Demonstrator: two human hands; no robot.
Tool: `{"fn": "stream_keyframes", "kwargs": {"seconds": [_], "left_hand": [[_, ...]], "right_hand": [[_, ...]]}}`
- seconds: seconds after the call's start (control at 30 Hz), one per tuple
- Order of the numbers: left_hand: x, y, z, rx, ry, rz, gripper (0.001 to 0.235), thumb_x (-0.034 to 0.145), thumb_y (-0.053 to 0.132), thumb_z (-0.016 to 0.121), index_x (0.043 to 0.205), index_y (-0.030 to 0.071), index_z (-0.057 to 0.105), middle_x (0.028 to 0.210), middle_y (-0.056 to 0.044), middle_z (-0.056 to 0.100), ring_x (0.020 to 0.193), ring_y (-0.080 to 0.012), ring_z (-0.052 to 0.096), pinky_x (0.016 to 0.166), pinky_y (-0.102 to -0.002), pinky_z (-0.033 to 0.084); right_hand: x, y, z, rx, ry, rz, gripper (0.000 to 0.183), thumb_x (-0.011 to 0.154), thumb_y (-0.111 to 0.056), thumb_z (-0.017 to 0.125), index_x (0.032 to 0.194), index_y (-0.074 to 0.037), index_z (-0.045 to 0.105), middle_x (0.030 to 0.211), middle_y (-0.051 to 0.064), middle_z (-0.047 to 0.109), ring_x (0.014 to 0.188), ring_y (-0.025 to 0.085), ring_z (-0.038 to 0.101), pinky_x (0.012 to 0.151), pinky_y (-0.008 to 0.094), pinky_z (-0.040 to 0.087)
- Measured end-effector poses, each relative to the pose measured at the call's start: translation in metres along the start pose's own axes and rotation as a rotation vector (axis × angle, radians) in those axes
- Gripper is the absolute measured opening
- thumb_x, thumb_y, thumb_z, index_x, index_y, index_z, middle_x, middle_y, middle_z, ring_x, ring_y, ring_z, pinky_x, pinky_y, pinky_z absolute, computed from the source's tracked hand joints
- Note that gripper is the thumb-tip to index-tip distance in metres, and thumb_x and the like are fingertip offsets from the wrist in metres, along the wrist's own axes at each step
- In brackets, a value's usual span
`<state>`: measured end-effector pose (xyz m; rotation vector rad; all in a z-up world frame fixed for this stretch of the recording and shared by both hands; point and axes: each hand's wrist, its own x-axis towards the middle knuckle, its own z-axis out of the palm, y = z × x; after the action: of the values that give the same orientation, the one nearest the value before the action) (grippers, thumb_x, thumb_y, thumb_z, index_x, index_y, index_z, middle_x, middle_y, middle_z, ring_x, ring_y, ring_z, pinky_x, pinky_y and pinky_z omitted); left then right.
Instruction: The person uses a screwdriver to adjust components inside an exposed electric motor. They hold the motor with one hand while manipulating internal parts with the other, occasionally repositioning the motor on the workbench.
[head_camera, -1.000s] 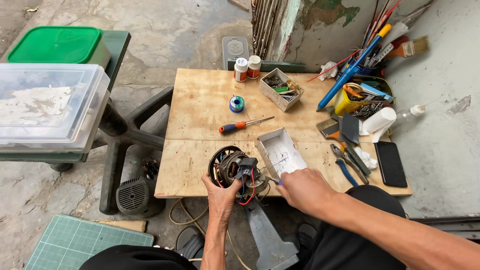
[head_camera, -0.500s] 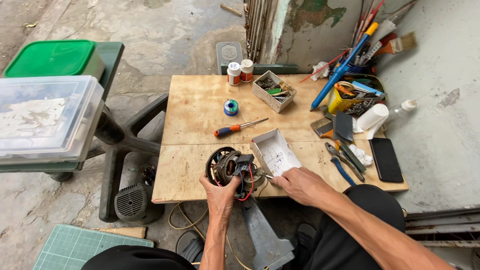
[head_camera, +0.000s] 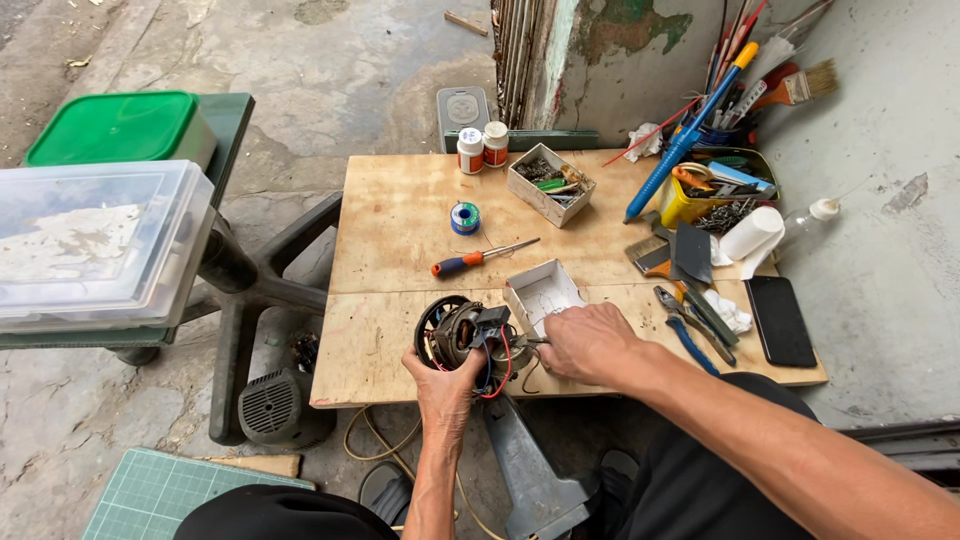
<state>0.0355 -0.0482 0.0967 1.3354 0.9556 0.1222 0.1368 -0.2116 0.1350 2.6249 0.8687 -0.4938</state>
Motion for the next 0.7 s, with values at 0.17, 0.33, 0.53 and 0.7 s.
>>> {"fn": "stream_keyframes", "kwargs": {"seconds": [0.17, 0.33, 0.53, 0.7], "left_hand": [[0.007, -0.005, -0.001, 0.102, 0.017, -0.024, 0.098, 0.057, 0.047, 0.083, 0.139, 0.018, 0.039, 0.125, -0.004, 0.072, 0.112, -0.0162, 0.069, 0.098, -0.032, 0.048], [0.0, 0.002, -0.003, 0.093, 0.013, -0.034, 0.101, 0.055, 0.048, 0.082, 0.141, 0.019, 0.038, 0.128, -0.003, 0.071, 0.116, -0.0165, 0.068, 0.1, -0.033, 0.048], [0.01, -0.013, -0.003, 0.103, -0.002, 0.01, 0.11, 0.058, 0.05, 0.095, 0.147, 0.019, 0.038, 0.136, -0.022, 0.066, 0.133, -0.0398, 0.059, 0.113, -0.05, 0.046], [0.011, -0.015, 0.0, 0.09, -0.009, 0.012, 0.111, 0.058, 0.048, 0.095, 0.148, 0.018, 0.037, 0.136, -0.022, 0.066, 0.133, -0.0392, 0.06, 0.113, -0.05, 0.046]], "right_hand": [[0.015, 0.016, 0.034, -0.065, 0.178, -0.269, 0.018, 0.09, 0.012, 0.049, 0.09, -0.003, 0.059, 0.078, 0.012, 0.061, 0.061, 0.026, 0.061, 0.066, 0.046, 0.059], [0.013, 0.007, 0.051, -0.309, 0.387, -0.271, 0.017, 0.091, 0.002, 0.059, 0.1, -0.012, 0.056, 0.088, 0.007, 0.06, 0.071, 0.028, 0.066, 0.06, 0.044, 0.05], [0.025, 0.013, 0.065, -0.266, 0.148, -0.132, 0.013, 0.092, -0.01, 0.058, 0.087, -0.006, 0.069, 0.07, 0.003, 0.061, 0.062, 0.021, 0.07, 0.055, 0.042, 0.057], [0.018, 0.014, 0.064, -0.35, 0.402, -0.211, 0.008, 0.087, -0.006, 0.06, 0.085, -0.009, 0.067, 0.065, 0.005, 0.066, 0.062, 0.025, 0.072, 0.052, 0.042, 0.055]]}}
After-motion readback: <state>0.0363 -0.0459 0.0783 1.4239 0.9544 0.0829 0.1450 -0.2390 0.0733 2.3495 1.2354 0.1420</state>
